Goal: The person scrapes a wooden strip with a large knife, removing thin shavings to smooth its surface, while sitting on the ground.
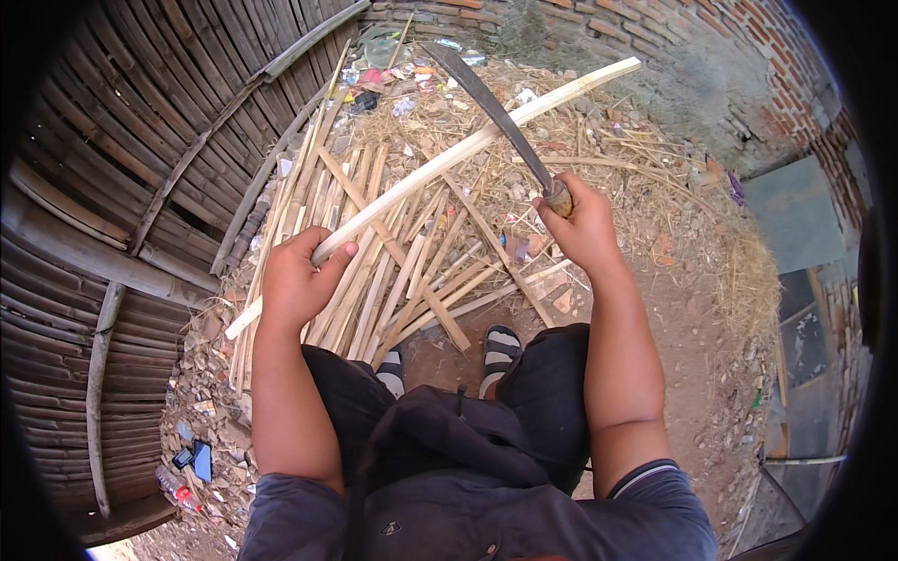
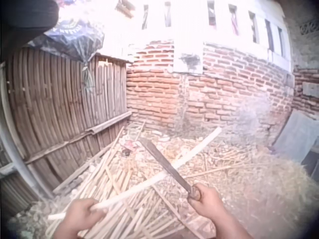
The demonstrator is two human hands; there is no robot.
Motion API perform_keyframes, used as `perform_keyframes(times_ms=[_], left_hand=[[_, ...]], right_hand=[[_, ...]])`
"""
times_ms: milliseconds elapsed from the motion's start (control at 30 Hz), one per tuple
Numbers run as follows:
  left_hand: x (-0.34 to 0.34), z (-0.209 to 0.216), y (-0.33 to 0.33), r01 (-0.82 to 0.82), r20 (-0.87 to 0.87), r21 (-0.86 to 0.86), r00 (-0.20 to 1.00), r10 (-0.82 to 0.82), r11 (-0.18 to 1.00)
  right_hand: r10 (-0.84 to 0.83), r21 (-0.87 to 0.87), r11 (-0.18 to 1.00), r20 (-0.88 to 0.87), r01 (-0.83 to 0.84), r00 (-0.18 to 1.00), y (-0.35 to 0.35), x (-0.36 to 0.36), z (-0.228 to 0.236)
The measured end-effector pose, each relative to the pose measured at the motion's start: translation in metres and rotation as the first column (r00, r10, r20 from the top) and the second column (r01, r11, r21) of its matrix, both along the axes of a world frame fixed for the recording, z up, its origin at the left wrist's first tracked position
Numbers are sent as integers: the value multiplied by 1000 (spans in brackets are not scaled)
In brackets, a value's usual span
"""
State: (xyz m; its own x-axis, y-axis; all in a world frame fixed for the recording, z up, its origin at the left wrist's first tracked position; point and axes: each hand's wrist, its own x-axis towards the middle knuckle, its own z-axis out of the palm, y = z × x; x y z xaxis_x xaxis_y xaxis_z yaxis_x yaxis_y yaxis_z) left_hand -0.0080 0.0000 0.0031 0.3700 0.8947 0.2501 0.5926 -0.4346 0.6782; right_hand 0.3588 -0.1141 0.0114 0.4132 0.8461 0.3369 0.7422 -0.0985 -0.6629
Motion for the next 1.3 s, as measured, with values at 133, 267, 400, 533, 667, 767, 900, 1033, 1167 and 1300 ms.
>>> perform_keyframes(times_ms=[133, 267, 400, 533, 667, 767, 900, 1033, 1167, 1300], left_hand=[[2, -7, 2, 35, 38, -32, 999, -34, 999], [3, -20, 4, 116, 108, -21, 988, -113, 993], [-1, -7, 1, 69, 58, 20, 996, -70, 997], [-1, -2, 1, -56, -6, 31, 998, 56, 998], [3, 1, 3, -69, -72, 93, 995, 76, 993], [2, -3, 3, -71, -52, 80, 996, 75, 994], [0, -7, 3, 19, 1, 80, 1000, -19, 997], [-4, 2, 3, -38, -31, 143, 999, 43, 989], [-4, 6, 4, -66, -37, 115, 997, 71, 991], [0, 0, 3, -52, 7, 137, 999, 51, 989]], right_hand=[[236, -156, 965, 154, -213, 959, 0, -30, -1], [426, -230, 903, 364, -363, 828, 0, -62, 2], [355, -214, 929, 289, -302, 889, 1, -52, 2], [40, -66, 997, 62, -36, 997, 4, -12, -4], [43, -70, 997, 79, -37, 996, 6, -9, -13], [217, -176, 968, 243, -177, 945, 5, -33, -6], [348, -185, 936, 385, -298, 855, 1, -46, -1], [132, -110, 987, 113, -120, 985, 3, -10, -3], [-133, -65, 990, -97, 127, 986, 0, 21, -5], [115, -24, 993, 20, -115, 993, 1, -2, -8]])
